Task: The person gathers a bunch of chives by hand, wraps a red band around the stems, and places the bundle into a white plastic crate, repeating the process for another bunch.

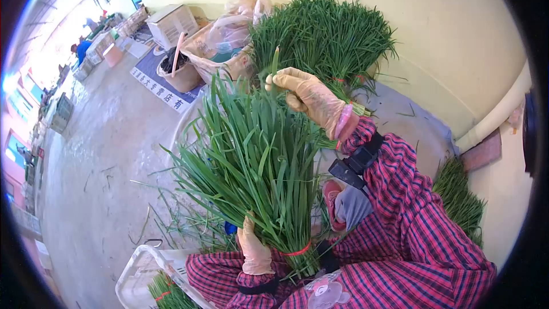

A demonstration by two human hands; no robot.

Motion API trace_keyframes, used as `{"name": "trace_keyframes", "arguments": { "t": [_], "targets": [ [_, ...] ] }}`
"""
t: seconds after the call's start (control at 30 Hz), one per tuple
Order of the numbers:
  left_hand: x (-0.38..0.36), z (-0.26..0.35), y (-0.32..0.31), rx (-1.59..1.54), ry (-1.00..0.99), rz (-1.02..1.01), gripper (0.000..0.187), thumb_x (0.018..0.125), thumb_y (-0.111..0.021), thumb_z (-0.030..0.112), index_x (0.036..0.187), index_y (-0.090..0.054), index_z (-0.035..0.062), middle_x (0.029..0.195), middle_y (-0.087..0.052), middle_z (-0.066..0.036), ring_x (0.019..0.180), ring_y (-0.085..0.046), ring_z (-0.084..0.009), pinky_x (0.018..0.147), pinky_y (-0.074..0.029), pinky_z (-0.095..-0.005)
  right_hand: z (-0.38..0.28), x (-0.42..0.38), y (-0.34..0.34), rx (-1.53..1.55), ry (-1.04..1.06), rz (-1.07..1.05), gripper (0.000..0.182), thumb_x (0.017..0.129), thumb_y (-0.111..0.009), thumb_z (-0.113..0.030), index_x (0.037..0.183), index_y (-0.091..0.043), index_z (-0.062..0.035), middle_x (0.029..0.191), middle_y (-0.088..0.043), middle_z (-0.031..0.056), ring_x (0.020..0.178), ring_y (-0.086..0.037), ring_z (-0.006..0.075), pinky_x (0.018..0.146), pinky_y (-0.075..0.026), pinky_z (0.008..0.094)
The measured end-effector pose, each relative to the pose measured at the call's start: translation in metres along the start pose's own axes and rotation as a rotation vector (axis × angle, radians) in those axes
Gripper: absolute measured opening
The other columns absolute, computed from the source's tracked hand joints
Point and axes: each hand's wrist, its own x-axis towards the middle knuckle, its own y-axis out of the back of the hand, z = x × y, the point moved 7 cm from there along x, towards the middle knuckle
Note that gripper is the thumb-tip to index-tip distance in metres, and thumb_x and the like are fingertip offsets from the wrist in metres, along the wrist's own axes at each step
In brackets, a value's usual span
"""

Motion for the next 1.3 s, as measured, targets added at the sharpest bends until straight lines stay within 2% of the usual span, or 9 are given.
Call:
{"name": "trace_keyframes", "arguments": {
  "t": [0.43, 0.57, 0.6, 0.7, 0.87, 0.97, 1.13, 1.23, 1.3],
  "targets": [
    [0.002, -0.001, 0.004, -0.051, 0.028, 0.073, 0.042, 0.097, -0.057, 0.027, 0.128, -0.052, -0.0001, 0.121, -0.060, -0.009, 0.102, -0.062, -0.0205, 0.084, -0.054, -0.0352, -0.005, -0.015, -0.001, -0.063, 0.027, 0.118, 0.009, 0.093, -0.062, -0.018, 0.089, -0.067, -0.0113, 0.064, -0.048, -0.0081, 0.048, -0.033, 0.0010, 0.042, -0.024, 0.0185],
    [0.000, 0.003, 0.001, -0.056, -0.011, 0.081, 0.034, 0.096, -0.056, 0.027, 0.119, -0.060, 0.0021, 0.111, -0.064, -0.008, 0.096, -0.064, -0.0214, 0.083, -0.054, -0.0372, -0.018, -0.030, 0.015, -0.329, 0.150, 0.203, 0.033, 0.091, -0.064, -0.025, 0.119, -0.058, -0.0068, 0.094, -0.067, 0.0044, 0.059, -0.056, 0.0065, 0.051, -0.038, 0.0213],
    [0.003, 0.003, 0.005, -0.042, -0.010, 0.110, 0.034, 0.097, -0.055, 0.027, 0.119, -0.060, 0.0022, 0.112, -0.064, -0.008, 0.096, -0.063, -0.0212, 0.083, -0.054, -0.0370, -0.011, -0.035, 0.025, -0.368, 0.137, 0.240, 0.050, 0.091, -0.065, -0.027, 0.132, -0.048, -0.0036, 0.125, -0.059, 0.0143, 0.086, -0.065, 0.0163, 0.069, -0.049, 0.0271],
    [0.011, 0.004, 0.015, -0.023, -0.006, 0.196, 0.034, 0.098, -0.052, 0.028, 0.120, -0.059, 0.0030, 0.113, -0.064, -0.008, 0.097, -0.063, -0.0209, 0.084, -0.054, -0.0373, 0.009, -0.065, 0.054, -0.563, 0.268, 0.416, 0.061, 0.091, -0.065, -0.024, 0.141, -0.039, -0.0026, 0.138, -0.048, 0.0179, 0.121, -0.051, 0.0230, 0.096, -0.046, 0.0349],
    [0.006, 0.019, -0.004, -0.163, 0.039, 0.073, 0.040, 0.096, -0.059, 0.027, 0.128, -0.052, 0.0037, 0.121, -0.060, -0.007, 0.104, -0.061, -0.0211, 0.086, -0.053, -0.0391, 0.096, -0.161, -0.031, -0.459, -0.163, -0.119, 0.086, 0.084, -0.074, -0.029, 0.147, -0.025, 0.0038, 0.144, -0.039, 0.0246, 0.134, -0.038, 0.0278, 0.111, -0.033, 0.0384],
    [0.003, 0.024, -0.031, -0.083, -0.043, -0.207, 0.053, 0.098, -0.053, 0.035, 0.139, -0.044, 0.0038, 0.133, -0.054, -0.009, 0.118, -0.054, -0.0227, 0.099, -0.044, -0.0399, 0.128, -0.187, -0.062, -0.817, 0.079, -0.066, 0.104, 0.080, -0.078, -0.033, 0.150, -0.011, 0.0053, 0.148, -0.032, 0.0265, 0.139, -0.033, 0.0309, 0.113, -0.029, 0.0379],
    [-0.001, 0.046, -0.033, -0.034, -0.123, -0.321, 0.064, 0.096, -0.053, 0.038, 0.145, -0.035, 0.0023, 0.141, -0.046, -0.016, 0.125, -0.048, -0.0302, 0.101, -0.042, -0.0420, 0.150, -0.182, -0.043, 0.261, -0.489, -0.007, 0.044, 0.089, -0.069, -0.023, 0.126, -0.053, -0.0055, 0.109, -0.063, 0.0031, 0.094, -0.059, 0.0112, 0.081, -0.050, 0.0283],
    [0.009, 0.040, 0.001, 0.127, -0.058, -0.274, 0.045, 0.097, -0.050, 0.039, 0.110, -0.062, -0.0022, 0.096, -0.067, -0.013, 0.080, -0.065, -0.0242, 0.069, -0.052, -0.0348, 0.139, -0.205, -0.032, 0.552, -0.860, 0.050, 0.034, 0.092, -0.064, -0.035, 0.110, -0.064, -0.0064, 0.086, -0.070, 0.0049, 0.068, -0.066, 0.0132, 0.060, -0.056, 0.0291],
    [-0.002, 0.035, -0.009, 0.509, 0.154, -0.277, 0.049, 0.098, -0.045, 0.042, 0.102, -0.064, -0.0024, 0.085, -0.067, -0.012, 0.071, -0.065, -0.0230, 0.062, -0.051, -0.0336, 0.149, -0.207, -0.013, 0.617, -0.823, -0.045, 0.045, 0.094, -0.058, -0.037, 0.123, -0.057, -0.0015, 0.109, -0.068, 0.0133, 0.087, -0.069, 0.0211, 0.073, -0.060, 0.0377]
  ]
}}
